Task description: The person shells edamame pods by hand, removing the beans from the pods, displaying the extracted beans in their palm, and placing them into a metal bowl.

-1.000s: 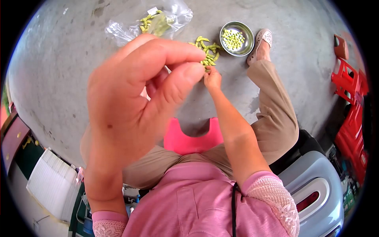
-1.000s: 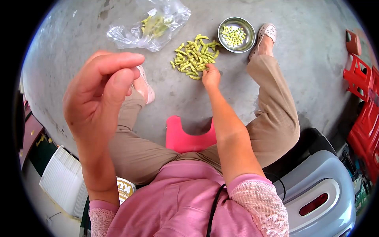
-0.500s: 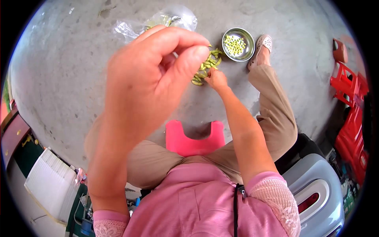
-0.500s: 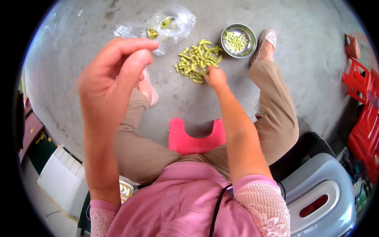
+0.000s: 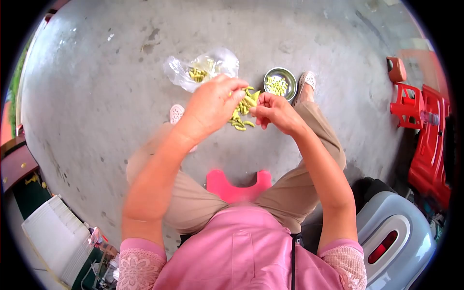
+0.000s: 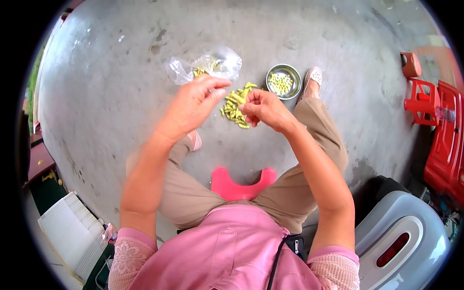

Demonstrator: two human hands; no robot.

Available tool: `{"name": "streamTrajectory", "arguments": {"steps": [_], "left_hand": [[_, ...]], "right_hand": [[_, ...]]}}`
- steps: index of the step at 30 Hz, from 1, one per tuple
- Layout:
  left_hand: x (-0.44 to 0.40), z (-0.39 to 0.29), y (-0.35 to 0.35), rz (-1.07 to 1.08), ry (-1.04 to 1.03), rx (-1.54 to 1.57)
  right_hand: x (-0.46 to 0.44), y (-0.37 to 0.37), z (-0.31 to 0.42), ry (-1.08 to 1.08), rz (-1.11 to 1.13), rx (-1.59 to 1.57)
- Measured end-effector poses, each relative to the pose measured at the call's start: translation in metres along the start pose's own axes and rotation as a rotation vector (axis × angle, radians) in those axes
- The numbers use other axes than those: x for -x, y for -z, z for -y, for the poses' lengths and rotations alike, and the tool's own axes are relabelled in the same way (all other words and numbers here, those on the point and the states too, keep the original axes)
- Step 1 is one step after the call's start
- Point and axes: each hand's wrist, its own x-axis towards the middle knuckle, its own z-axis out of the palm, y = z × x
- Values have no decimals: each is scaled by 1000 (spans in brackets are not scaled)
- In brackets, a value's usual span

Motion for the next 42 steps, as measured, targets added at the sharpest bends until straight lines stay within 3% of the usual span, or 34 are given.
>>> {"name": "streamTrajectory", "arguments": {"steps": [9,11,15,17,22,24,27,29,33,35,42], "left_hand": [[-4,0,-8,11,-14,-122],[-13,-20,7,116,510,452],[-18,-25,13,137,489,659],[-18,-26,11,172,433,705],[-17,-27,5,182,476,670],[-16,-27,2,169,499,680],[-14,-20,-8,-21,402,637],[-13,-12,-15,-151,94,198],[-10,-24,-21,-108,28,-105],[-9,-17,-27,-202,-130,-326],[-7,-15,-33,-185,-124,-393]], "right_hand": [[-3,-2,27,153,125,-124],[0,5,38,160,161,-183],[7,7,45,231,163,-476],[11,11,45,91,271,-446],[10,5,38,161,243,-103],[7,2,33,130,252,-214],[3,-1,30,86,238,-408],[0,1,30,104,136,-519],[-4,1,28,108,13,-445],[-2,-2,29,113,-3,-439],[5,-5,31,132,-59,-311]]}}
